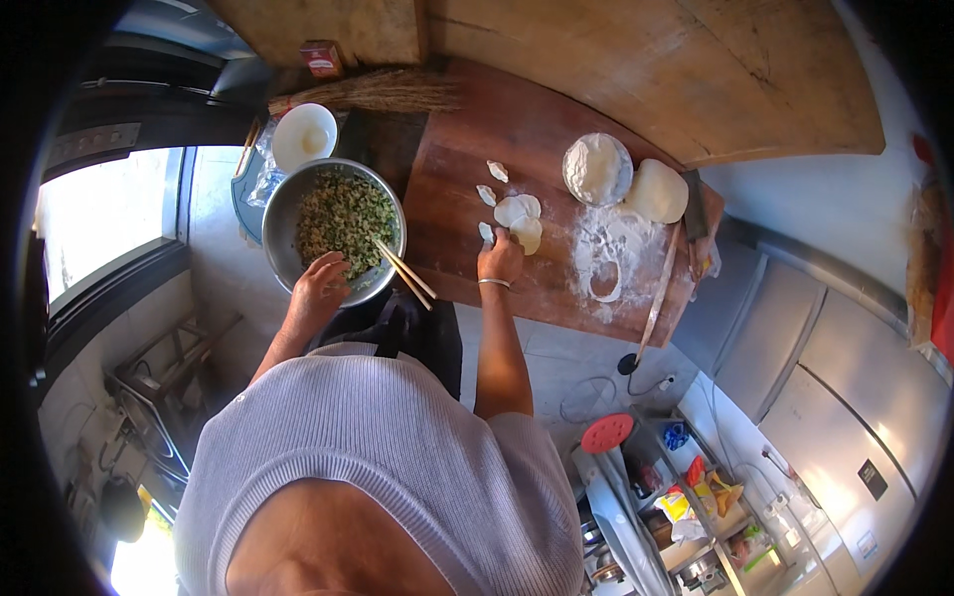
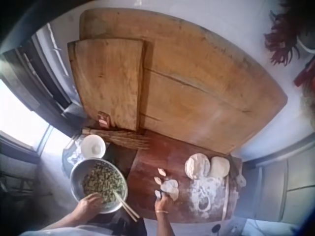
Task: The person prepares dumplings by placing a green vegetable filling onto small circular dough wrappers using chopsticks. They then fold and seal the wrappers by hand, placing the finished dumplings on a wooden board.
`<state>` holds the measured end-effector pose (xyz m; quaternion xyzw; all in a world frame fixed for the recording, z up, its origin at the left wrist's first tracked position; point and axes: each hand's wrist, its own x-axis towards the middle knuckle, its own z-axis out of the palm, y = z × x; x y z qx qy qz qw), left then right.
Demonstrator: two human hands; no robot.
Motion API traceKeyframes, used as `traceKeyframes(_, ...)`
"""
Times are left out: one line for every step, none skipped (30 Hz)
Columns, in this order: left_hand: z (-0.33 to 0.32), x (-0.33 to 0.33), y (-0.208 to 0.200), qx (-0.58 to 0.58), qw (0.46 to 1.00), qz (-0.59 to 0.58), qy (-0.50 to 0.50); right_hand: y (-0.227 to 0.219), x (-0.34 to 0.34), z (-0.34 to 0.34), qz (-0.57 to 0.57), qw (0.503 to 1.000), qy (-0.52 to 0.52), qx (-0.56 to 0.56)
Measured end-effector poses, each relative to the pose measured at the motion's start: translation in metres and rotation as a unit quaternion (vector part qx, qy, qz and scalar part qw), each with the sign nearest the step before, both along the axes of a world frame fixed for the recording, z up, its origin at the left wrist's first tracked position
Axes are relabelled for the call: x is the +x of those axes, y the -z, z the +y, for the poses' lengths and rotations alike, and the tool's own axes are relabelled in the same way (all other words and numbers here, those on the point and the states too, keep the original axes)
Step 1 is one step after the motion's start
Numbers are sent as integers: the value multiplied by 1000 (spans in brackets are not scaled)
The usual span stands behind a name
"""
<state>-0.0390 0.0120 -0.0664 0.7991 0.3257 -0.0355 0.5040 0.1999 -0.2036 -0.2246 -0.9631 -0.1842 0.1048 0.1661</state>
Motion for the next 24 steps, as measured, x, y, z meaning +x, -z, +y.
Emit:
traceKeyframes(1,0,-1,0,1000,0,-1,0,-2,3,9,999,11,38)
traceKeyframes(1,2,-3,1,1000,0,-2,1,-5,6,19,997,22,77)
traceKeyframes(-1,3,-5,-1,1000,0,-3,2,-4,12,28,993,18,114)
traceKeyframes(-1,2,-5,1,1000,-4,-4,3,-3,17,20,989,5,145)
traceKeyframes(-1,0,-5,2,1000,-7,-6,4,-2,23,12,984,-7,176)
traceKeyframes(0,-1,-5,4,1000,-10,-7,8,1,26,5,978,-19,207)
traceKeyframes(0,-2,-5,3,1000,-5,-8,12,5,27,-3,977,-24,211)
traceKeyframes(0,-2,-5,3,1000,0,-9,13,11,24,4,980,-17,199)
traceKeyframes(2,-3,-4,5,1000,5,-10,11,16,20,-7,990,4,138)
traceKeyframes(3,-4,-4,4,1000,6,-7,11,23,10,-18,997,26,74)
traceKeyframes(4,-4,-4,2,1000,7,-3,22,32,-1,-106,991,27,73)
traceKeyframes(4,-7,-4,5,1000,12,-5,-6,37,7,-71,996,46,35)
traceKeyframes(4,-6,-4,2,1000,13,-3,-3,45,-2,-137,990,13,18)
traceKeyframes(4,-6,-4,-2,1000,15,-1,1,52,-10,-203,979,-20,1)
traceKeyframes(4,-6,-5,-3,1000,17,-1,2,54,-15,-177,984,-26,-9)
traceKeyframes(4,-6,-5,-3,1000,21,5,3,55,-21,-151,988,-31,-19)
traceKeyframes(5,-6,-6,-2,1000,25,11,5,53,-26,-125,991,-37,-29)
traceKeyframes(6,-5,-7,-2,999,29,16,2,51,-29,-111,993,-38,-23)
traceKeyframes(6,-4,-8,-1,999,33,17,0,48,-31,-98,994,-38,-16)
traceKeyframes(7,-3,-10,0,999,37,19,-2,47,-33,-84,996,-39,-10)
traceKeyframes(8,-2,-10,1,999,39,20,-1,47,-36,-91,994,-56,-4)
traceKeyframes(8,-3,-9,-3,999,39,21,1,48,-39,-98,993,-72,2)
traceKeyframes(7,-4,-7,-7,999,40,21,3,49,-42,-105,990,-89,7)
traceKeyframes(6,-6,-5,-10,999,41,22,3,49,-42,-96,992,-76,5)
